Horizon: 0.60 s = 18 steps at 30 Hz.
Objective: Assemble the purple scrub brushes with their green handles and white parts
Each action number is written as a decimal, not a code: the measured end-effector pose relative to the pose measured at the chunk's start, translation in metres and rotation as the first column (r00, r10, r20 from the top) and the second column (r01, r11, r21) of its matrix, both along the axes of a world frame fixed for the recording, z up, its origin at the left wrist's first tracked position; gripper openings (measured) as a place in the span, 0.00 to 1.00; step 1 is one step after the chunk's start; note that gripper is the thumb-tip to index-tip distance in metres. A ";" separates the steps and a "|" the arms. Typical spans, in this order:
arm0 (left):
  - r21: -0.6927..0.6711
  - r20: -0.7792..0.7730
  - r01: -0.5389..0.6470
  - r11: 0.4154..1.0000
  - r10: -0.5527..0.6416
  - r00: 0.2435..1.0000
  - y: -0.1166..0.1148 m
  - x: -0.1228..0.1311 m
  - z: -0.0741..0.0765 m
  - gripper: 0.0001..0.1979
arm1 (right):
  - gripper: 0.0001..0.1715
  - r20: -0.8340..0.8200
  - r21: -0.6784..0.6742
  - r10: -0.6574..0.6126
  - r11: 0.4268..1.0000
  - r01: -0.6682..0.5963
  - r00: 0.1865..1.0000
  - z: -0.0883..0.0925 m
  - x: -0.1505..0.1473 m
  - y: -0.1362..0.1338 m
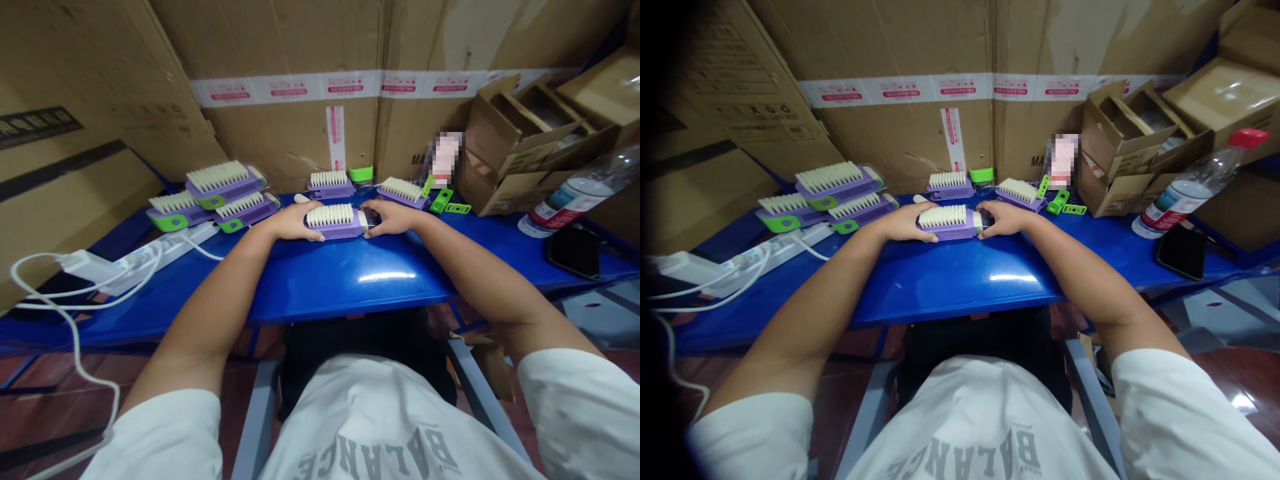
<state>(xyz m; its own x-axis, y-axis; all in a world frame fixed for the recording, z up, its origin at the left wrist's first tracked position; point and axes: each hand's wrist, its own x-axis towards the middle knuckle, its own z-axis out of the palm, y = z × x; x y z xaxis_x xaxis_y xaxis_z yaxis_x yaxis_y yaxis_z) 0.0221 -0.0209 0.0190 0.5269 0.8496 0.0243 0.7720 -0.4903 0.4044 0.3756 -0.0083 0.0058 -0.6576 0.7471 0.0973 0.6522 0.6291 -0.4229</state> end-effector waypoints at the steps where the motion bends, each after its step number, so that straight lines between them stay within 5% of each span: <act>1: -0.004 -0.003 -0.001 1.000 0.001 1.000 0.000 0.000 0.000 0.55 | 0.49 0.004 -0.001 -0.001 1.000 0.001 1.000 0.000 0.000 0.000; 18: -0.016 0.016 0.035 0.999 -0.035 0.999 0.001 0.000 -0.002 0.54 | 0.51 0.005 0.002 0.004 1.000 -0.004 1.000 -0.001 -0.001 0.000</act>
